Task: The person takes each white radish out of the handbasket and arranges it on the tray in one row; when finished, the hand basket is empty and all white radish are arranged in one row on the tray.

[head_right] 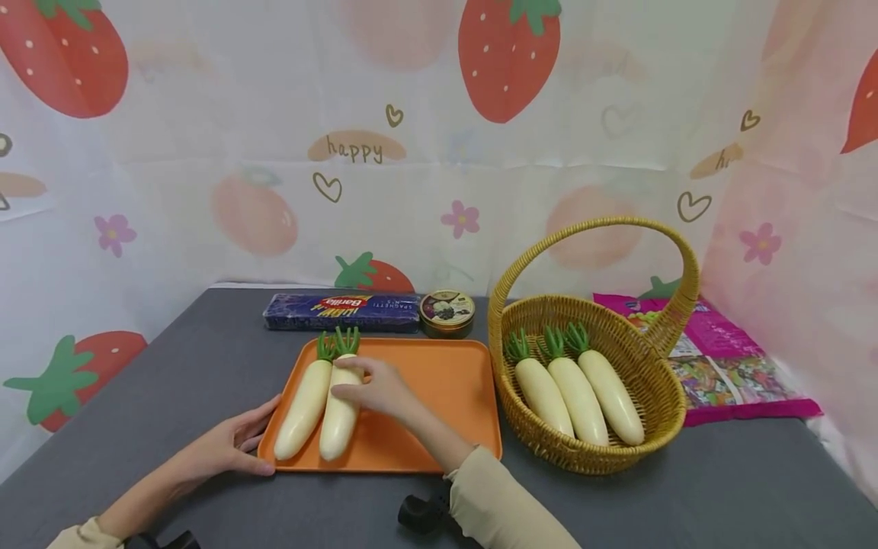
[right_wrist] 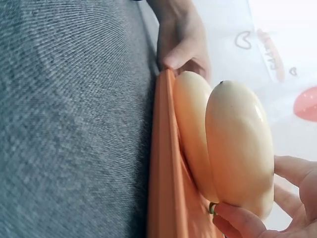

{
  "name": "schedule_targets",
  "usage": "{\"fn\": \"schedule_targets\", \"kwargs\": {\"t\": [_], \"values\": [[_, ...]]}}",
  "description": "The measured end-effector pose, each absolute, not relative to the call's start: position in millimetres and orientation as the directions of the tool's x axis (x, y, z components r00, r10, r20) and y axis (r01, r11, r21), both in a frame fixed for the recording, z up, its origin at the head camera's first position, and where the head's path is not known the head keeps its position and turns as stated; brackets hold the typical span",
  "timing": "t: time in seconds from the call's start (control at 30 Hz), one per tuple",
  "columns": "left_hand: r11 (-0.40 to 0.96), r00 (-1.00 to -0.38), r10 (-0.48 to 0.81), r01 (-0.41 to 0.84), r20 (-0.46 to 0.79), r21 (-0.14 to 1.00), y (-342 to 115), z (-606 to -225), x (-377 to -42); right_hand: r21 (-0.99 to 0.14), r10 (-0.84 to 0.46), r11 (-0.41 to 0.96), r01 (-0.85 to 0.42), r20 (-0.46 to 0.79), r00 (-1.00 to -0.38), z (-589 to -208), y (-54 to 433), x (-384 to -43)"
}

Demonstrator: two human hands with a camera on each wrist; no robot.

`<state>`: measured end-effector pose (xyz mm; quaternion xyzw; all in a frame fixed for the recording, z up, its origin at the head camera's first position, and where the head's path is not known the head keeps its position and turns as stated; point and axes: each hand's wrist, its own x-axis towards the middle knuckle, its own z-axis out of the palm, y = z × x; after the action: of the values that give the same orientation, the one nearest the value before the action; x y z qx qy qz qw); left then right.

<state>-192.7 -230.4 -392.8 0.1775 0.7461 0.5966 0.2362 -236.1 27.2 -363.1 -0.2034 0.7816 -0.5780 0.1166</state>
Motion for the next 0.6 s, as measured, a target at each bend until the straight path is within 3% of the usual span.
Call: {"fn": "schedule_targets", "kwargs": {"t": [0.3, 0.47, 0.6], "values": [[0.288, -0.805, 0.583, 0.081, -0.108, 0.954, -230, -401, -191, -0.828, -0.479, 0.462, -0.317, 0.068, -0.875, -370, 20, -231], [0.292, -0.805, 0.588, 0.115, -0.083, 0.95, -232, -401, -191, -0.809, -0.511, 0.451, -0.378, 0.113, -0.852, -376, 17, -235], [0.283, -0.808, 0.586, 0.128, -0.065, 0.951, -233, -398, -193, -0.81, -0.513, 0.467, -0.356, 0.08, -0.855, -372, 14, -234]]}}
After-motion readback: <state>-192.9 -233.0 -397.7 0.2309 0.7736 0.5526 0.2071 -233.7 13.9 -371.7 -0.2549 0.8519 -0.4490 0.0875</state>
